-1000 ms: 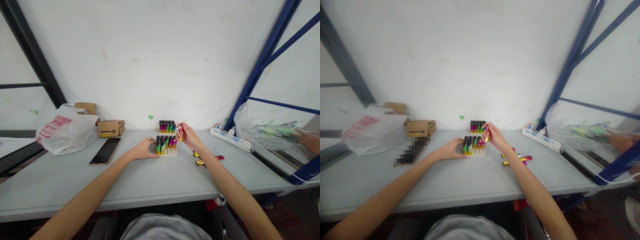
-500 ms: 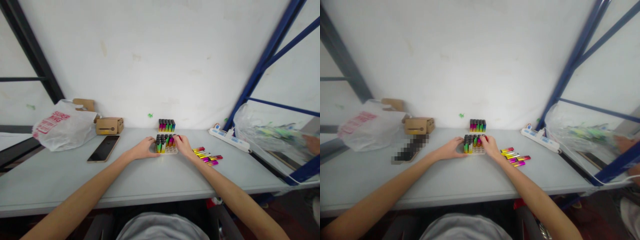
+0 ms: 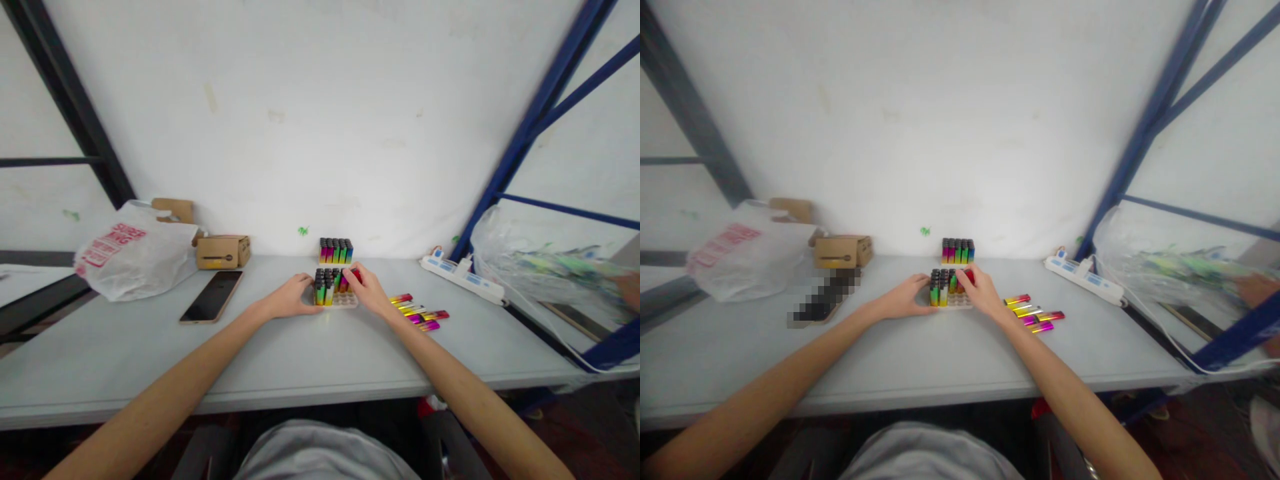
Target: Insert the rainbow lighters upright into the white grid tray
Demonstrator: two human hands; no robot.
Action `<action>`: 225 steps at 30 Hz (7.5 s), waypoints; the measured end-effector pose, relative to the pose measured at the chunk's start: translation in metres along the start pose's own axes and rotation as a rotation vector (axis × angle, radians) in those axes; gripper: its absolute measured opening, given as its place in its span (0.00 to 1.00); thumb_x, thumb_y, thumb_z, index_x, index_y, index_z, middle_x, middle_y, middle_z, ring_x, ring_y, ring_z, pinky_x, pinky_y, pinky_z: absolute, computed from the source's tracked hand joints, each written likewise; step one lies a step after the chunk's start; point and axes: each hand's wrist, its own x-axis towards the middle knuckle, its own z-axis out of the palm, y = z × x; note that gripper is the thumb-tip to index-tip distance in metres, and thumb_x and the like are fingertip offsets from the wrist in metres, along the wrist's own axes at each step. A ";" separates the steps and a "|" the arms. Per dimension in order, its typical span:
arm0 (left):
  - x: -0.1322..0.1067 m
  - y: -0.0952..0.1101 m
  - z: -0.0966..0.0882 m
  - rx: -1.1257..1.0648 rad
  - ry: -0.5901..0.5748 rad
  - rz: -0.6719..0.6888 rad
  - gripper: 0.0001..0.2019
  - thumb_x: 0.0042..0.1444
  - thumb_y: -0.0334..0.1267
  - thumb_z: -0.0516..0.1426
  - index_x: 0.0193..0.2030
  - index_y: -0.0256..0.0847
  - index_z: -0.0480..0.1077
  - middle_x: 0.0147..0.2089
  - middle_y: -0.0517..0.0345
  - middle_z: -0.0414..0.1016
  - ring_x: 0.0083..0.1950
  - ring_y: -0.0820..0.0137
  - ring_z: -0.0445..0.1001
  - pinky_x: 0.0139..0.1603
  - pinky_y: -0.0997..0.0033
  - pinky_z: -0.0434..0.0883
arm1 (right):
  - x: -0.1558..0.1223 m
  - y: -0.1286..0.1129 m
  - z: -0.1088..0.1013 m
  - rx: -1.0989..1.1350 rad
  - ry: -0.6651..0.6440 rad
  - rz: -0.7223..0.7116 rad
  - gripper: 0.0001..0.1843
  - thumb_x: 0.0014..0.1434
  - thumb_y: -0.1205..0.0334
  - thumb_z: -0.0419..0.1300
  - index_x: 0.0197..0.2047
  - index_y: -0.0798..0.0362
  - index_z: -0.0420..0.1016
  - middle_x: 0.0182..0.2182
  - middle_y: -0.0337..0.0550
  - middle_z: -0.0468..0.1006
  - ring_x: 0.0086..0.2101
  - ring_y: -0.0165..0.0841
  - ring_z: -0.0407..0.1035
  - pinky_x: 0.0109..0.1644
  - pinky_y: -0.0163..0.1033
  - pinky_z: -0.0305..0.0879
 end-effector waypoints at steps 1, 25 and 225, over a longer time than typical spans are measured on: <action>0.000 0.000 0.000 0.002 -0.004 -0.001 0.31 0.55 0.64 0.69 0.54 0.40 0.78 0.57 0.39 0.81 0.61 0.41 0.80 0.66 0.46 0.77 | 0.000 -0.001 -0.004 -0.029 -0.003 -0.012 0.22 0.70 0.35 0.57 0.38 0.46 0.68 0.28 0.37 0.75 0.30 0.37 0.68 0.37 0.41 0.63; 0.000 0.003 -0.003 -0.009 -0.031 -0.008 0.33 0.55 0.64 0.69 0.57 0.39 0.77 0.59 0.39 0.81 0.62 0.42 0.79 0.67 0.47 0.75 | 0.007 0.007 -0.010 -0.267 -0.164 -0.254 0.28 0.71 0.32 0.62 0.40 0.49 0.83 0.32 0.44 0.81 0.29 0.37 0.69 0.38 0.41 0.65; -0.001 0.002 -0.002 0.042 -0.120 -0.045 0.39 0.61 0.71 0.63 0.62 0.37 0.73 0.62 0.38 0.77 0.64 0.45 0.76 0.70 0.51 0.71 | 0.012 0.051 -0.061 0.452 0.139 0.340 0.37 0.44 0.23 0.75 0.35 0.48 0.77 0.33 0.40 0.78 0.35 0.35 0.72 0.41 0.39 0.73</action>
